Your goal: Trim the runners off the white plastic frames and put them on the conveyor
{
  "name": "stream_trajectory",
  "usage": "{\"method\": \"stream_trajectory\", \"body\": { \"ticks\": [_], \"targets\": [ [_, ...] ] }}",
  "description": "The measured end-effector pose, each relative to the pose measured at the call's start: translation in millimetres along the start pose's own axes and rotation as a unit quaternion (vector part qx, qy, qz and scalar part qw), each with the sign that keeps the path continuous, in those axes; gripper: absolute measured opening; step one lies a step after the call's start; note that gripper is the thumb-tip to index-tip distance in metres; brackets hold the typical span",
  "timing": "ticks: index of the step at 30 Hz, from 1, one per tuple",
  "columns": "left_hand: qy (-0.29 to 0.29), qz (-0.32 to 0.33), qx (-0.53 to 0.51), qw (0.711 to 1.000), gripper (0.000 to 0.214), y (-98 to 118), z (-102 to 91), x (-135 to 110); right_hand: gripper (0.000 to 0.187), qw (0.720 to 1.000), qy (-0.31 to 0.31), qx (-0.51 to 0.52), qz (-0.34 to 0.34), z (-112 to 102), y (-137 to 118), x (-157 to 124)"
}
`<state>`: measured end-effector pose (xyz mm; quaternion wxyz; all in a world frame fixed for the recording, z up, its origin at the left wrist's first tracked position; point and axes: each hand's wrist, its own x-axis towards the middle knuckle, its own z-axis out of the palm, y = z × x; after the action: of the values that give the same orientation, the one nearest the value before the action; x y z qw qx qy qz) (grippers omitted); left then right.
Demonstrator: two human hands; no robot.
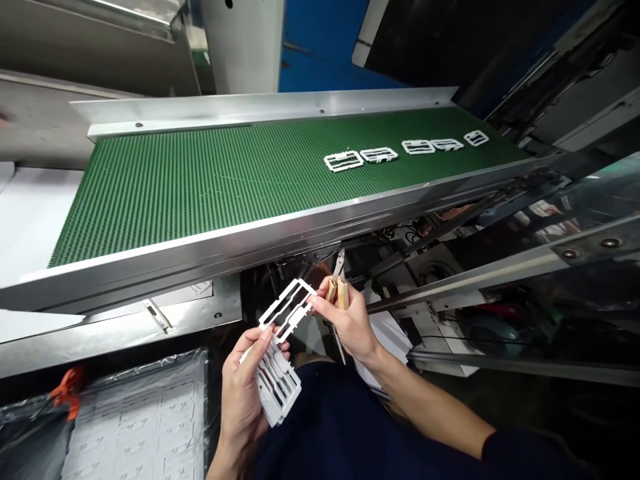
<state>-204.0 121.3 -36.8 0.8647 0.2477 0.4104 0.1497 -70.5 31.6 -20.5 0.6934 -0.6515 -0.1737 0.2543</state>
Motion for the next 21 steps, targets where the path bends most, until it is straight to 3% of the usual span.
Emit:
{"method": "stream_trajectory", "body": {
  "ticks": [7,13,21],
  "targets": [
    [0.019,-0.011,0.022,1.000,0.025,-5,-2.7,-4,0.019,0.998,-0.030,0.054,0.022,-3,2,1],
    [-0.003,-0.014,0.052,0.999,0.029,-5,-2.8,-7,0.019,1.000,-0.016,0.024,0.008,-11,3,4],
    [-0.022,0.007,0.150,0.988,0.037,14,-8.8,5,0.022,0.996,-0.092,-0.016,0.011,-15,-8,7]
  ]
}}
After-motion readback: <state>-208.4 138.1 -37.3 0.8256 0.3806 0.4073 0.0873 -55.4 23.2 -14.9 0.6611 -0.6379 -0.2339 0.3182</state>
